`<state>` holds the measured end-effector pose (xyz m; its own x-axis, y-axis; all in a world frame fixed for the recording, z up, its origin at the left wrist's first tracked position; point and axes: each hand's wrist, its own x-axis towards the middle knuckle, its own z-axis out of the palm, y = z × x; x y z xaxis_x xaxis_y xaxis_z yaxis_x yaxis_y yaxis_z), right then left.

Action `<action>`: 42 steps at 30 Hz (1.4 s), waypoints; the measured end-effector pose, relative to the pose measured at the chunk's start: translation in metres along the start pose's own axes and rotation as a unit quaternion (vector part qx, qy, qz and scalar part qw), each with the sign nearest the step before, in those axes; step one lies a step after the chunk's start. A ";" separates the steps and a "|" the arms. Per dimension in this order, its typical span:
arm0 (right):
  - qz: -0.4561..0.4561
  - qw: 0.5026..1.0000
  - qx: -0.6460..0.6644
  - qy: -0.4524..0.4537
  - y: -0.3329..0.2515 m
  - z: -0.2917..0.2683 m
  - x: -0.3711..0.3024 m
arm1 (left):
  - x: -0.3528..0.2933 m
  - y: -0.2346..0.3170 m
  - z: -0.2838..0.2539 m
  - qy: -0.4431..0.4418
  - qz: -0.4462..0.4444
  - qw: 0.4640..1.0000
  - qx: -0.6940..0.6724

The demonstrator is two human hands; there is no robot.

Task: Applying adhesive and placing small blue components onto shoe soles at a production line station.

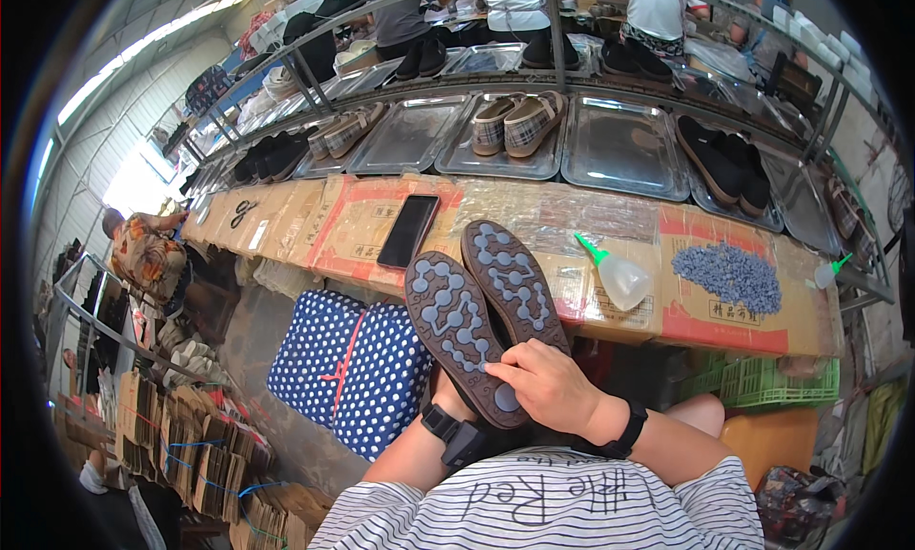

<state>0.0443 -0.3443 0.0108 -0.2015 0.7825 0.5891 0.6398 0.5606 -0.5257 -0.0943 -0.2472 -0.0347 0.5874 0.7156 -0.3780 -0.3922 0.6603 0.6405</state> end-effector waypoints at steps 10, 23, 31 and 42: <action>-0.067 0.983 -0.164 -0.052 -0.005 0.003 -0.001 | -0.007 0.013 0.017 0.023 0.038 0.999 -0.005; -0.100 0.985 -0.120 -0.069 0.001 -0.029 -0.010 | -0.025 0.020 0.030 0.032 0.076 0.997 -0.007; 0.028 0.953 -0.178 0.244 0.043 -0.099 -0.049 | -0.019 0.030 0.049 0.012 0.091 0.996 0.003; 0.197 0.901 -0.172 0.346 0.115 -0.123 -0.123 | 0.083 0.077 0.092 -0.089 0.334 0.728 0.592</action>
<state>0.2342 -0.4099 -0.0466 0.5258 0.4802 0.7021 0.7765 0.0659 -0.6266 -0.0106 -0.1578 0.0449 0.6694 0.6763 0.3074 0.1902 -0.5560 0.8091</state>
